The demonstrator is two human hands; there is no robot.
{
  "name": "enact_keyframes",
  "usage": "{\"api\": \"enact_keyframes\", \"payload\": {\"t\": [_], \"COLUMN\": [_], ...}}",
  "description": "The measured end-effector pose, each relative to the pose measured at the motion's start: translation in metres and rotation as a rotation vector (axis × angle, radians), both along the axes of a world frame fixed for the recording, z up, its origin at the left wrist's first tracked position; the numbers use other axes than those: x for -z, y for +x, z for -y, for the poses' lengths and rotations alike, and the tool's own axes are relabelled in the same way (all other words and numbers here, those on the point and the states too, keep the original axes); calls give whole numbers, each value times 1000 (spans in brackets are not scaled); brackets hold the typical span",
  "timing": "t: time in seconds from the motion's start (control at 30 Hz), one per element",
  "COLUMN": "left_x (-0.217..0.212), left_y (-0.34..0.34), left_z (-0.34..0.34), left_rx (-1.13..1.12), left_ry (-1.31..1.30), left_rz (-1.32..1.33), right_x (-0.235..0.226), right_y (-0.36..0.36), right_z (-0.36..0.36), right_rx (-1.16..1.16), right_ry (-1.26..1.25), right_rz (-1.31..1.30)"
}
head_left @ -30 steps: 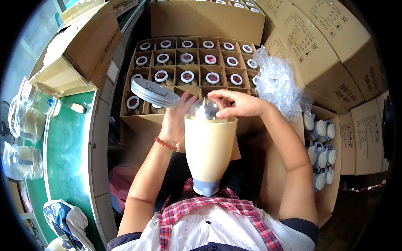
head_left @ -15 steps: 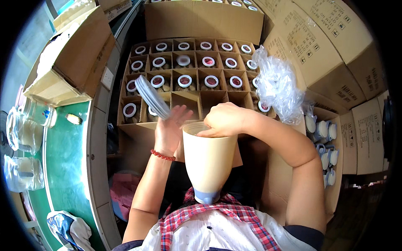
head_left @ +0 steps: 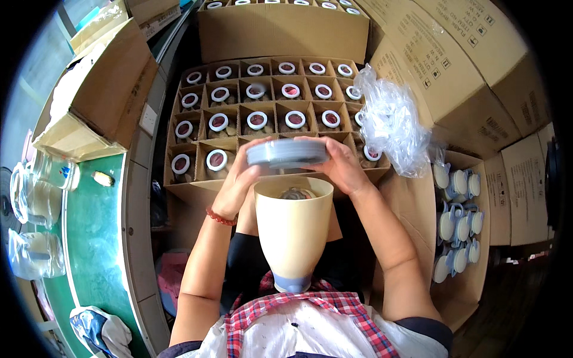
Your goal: The person assembles beige plastic containers by inserting a filter into the lid and screwing it onto the container body. The person then places the assembled container into a plastic bag and sets it on the table.
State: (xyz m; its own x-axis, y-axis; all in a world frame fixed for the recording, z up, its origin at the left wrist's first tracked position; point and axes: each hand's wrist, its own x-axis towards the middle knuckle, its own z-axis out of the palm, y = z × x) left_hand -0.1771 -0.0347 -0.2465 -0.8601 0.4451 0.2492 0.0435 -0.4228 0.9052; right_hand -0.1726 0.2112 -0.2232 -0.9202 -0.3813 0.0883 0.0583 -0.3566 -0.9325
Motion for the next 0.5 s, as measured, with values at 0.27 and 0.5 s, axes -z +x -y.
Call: {"api": "enact_keyframes", "payload": {"t": [0.27, 0.5], "left_x": [2, 6], "left_y": [28, 40], "left_z": [-12, -8], "left_rx": [-52, -33], "left_ry": [1, 26], "left_rz": [5, 84], "right_x": [20, 25], "right_y": [41, 50], "right_z": [-14, -14], "right_rx": [54, 58], "right_ry": [83, 51], "right_rz": [-254, -233]}}
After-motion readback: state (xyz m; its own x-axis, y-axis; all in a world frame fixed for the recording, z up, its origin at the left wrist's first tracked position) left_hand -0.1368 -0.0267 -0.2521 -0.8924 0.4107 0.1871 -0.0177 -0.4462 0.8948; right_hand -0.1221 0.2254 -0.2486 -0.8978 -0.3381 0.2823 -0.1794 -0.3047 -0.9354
